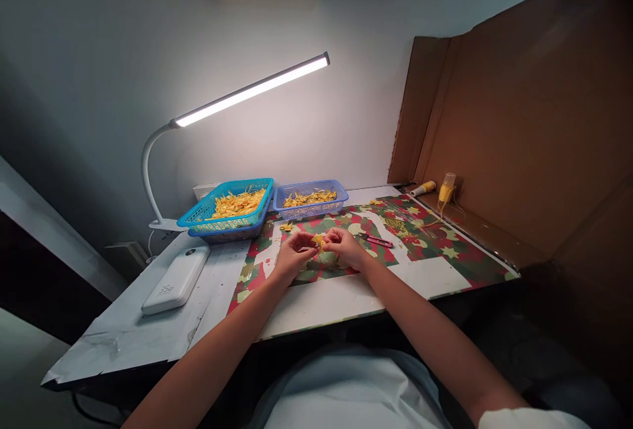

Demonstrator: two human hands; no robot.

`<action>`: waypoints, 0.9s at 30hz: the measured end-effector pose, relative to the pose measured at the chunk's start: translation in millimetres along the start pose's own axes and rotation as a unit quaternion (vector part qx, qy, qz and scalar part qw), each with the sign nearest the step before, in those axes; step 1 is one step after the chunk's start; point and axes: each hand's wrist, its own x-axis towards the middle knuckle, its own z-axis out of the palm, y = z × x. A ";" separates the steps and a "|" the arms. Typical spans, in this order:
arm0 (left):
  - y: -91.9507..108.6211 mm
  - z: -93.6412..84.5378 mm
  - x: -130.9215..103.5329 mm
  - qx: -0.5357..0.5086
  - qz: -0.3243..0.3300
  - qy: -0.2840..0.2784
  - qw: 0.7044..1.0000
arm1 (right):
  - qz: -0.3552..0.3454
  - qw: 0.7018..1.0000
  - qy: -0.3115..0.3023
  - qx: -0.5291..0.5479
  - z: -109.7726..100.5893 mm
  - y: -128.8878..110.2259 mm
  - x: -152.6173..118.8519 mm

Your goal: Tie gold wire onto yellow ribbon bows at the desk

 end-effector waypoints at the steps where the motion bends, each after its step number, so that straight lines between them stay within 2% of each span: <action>1: 0.6 0.2 -0.2 0.000 -0.004 0.003 1.000 | 0.000 1.000 0.001 0.001 0.3 -0.5 -0.2; 9: -1.2 -2.1 1.0 -0.073 -0.096 -0.008 0.993 | -0.002 1.000 0.006 -0.019 0.1 0.3 0.3; 15: -2.6 -2.5 1.0 -0.067 -0.143 -0.034 0.987 | -0.004 0.999 0.004 -0.032 0.4 0.9 0.5; 20: -2.8 -1.7 0.2 -0.028 -0.139 -0.048 0.989 | -0.008 0.999 -0.006 -0.048 0.7 -0.4 -0.3; 27: -1.4 -3.7 -0.3 -0.060 -0.140 -0.027 0.988 | -0.003 0.998 -0.003 -0.069 1.2 -2.5 -1.4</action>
